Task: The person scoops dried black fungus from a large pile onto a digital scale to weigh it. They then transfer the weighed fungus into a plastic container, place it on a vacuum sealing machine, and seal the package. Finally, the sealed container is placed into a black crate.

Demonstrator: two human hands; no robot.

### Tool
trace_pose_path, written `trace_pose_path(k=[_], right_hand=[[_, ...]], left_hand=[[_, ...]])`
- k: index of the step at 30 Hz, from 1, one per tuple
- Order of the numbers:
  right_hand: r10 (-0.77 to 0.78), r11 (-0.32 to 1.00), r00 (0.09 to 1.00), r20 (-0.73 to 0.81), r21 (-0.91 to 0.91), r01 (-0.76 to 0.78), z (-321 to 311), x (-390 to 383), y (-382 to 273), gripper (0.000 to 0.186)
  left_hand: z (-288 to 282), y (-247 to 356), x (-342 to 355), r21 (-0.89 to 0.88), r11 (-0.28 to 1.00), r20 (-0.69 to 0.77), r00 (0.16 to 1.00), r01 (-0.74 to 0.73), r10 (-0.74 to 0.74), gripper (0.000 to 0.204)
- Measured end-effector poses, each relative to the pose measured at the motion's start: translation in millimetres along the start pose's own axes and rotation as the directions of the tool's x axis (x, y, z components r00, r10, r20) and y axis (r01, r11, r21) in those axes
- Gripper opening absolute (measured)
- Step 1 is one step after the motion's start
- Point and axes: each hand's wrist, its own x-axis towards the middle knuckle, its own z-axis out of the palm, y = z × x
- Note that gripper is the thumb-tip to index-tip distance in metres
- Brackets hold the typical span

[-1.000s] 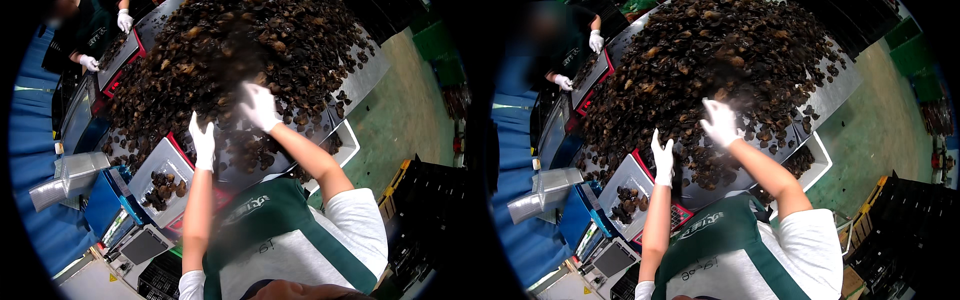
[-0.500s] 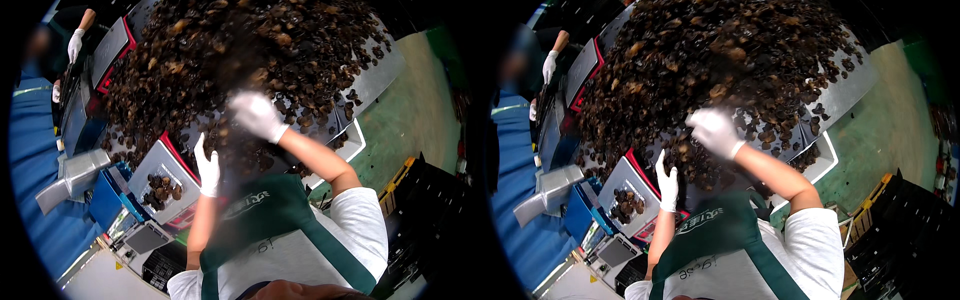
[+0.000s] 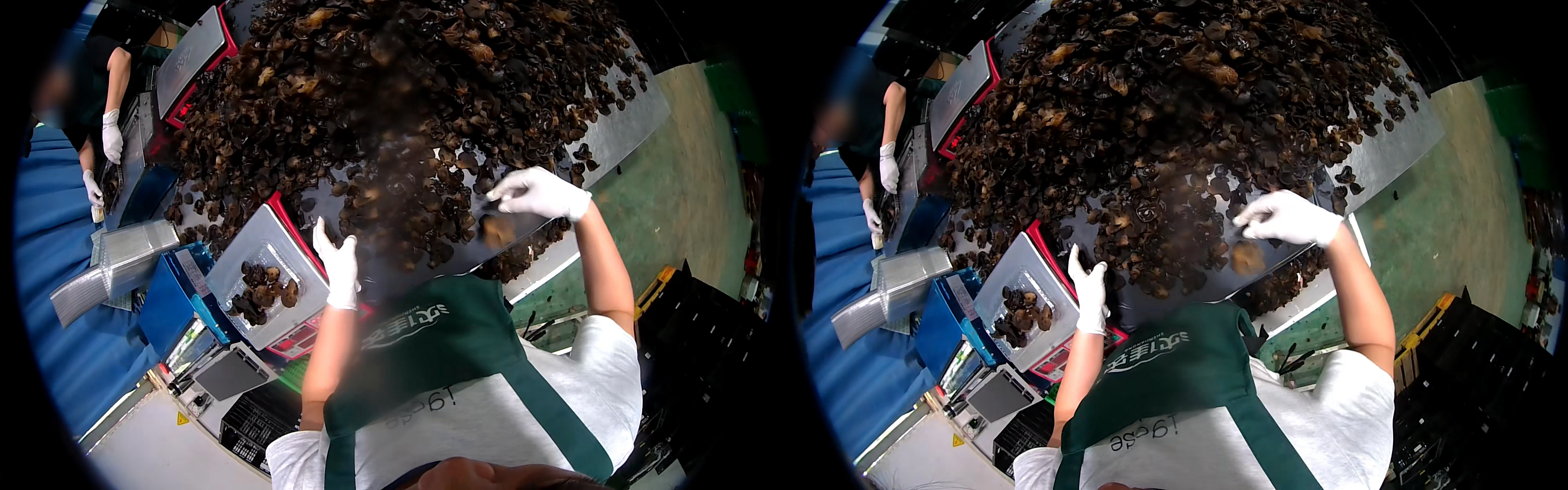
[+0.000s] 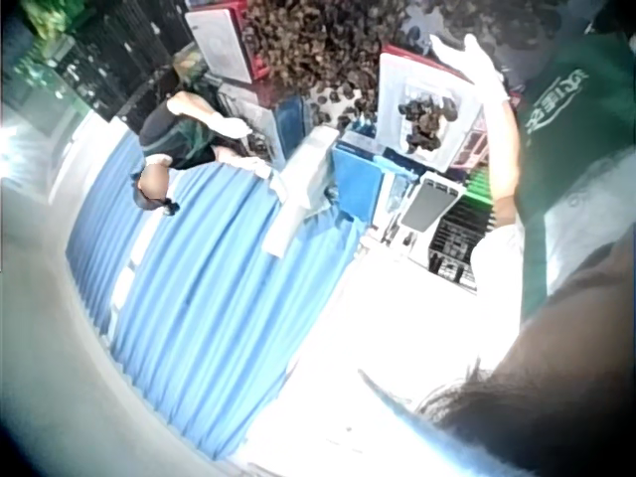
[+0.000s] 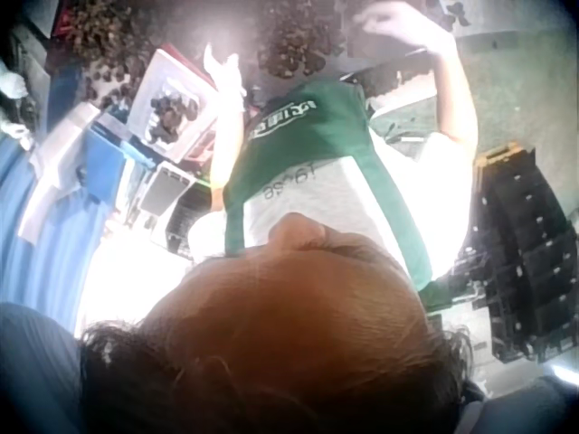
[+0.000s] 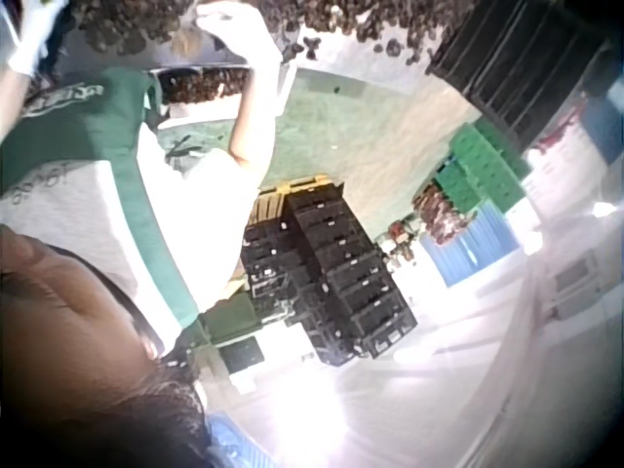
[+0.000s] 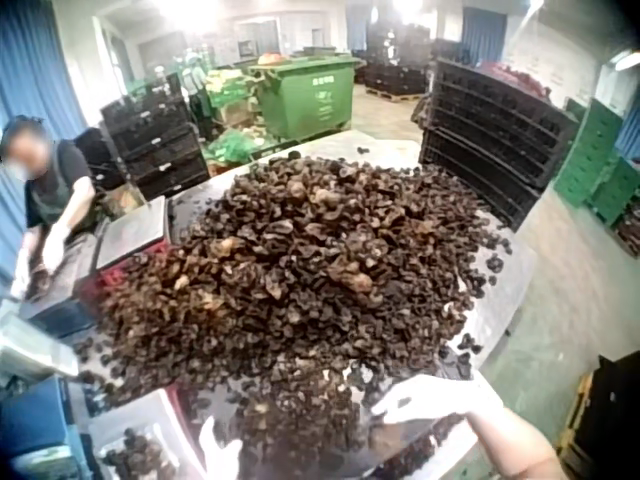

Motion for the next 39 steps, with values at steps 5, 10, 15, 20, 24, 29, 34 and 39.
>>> trace_pose_path(k=[5,10,15,20,24,29,34,39], right_hand=[[0.001,0.987,0.944,-0.33,-0.152,-0.055,23.5,14.9,9.5,0.058],[-0.395,0.753,0.805,-0.443,-0.658,0.007,67.9,108.9,-1.9,0.086],[-0.262,0.825,0.952,-0.155,-0.548,0.138,121.4,153.6,-43.5,0.095],[-0.417,0.753,0.908,-0.048,-0.578,0.315,153.8,160.0,-36.5,0.092],[-0.439,0.809,0.898,-0.034,-0.451,0.378,164.0,162.0,-50.9,0.072],[-0.458,0.839,0.878,-0.14,-0.394,0.375,152.9,135.3,-93.9,0.077],[-0.604,0.763,0.791,-0.096,-0.355,0.54,167.8,125.6,-173.6,0.076],[-0.758,0.627,0.652,0.027,-0.246,0.739,230.6,156.9,-224.9,0.072]], left_hand=[[7.5,14.4,-3.5,0.105,0.994,0.084,0.996,0.014,-0.023,0.097],[14.4,33.7,-0.2,0.399,0.915,0.032,0.999,-0.05,0.041,0.115],[19.9,48.2,8.8,0.362,0.928,0.181,0.983,-0.088,0.023,0.122],[24.3,40.5,16.2,-0.094,0.981,0.312,0.931,-0.167,0.188,0.111],[45.7,5.6,34.3,-0.062,0.902,0.149,0.89,-0.427,0.431,0.063],[11.2,63.5,4.8,-0.122,0.939,0.134,0.933,-0.32,0.335,0.075],[-78.0,94.7,-5.7,-0.09,0.85,0.058,0.849,-0.52,0.525,0.072],[-200.7,91.6,-6.8,0.117,0.86,0.151,0.865,-0.497,0.479,0.07]])
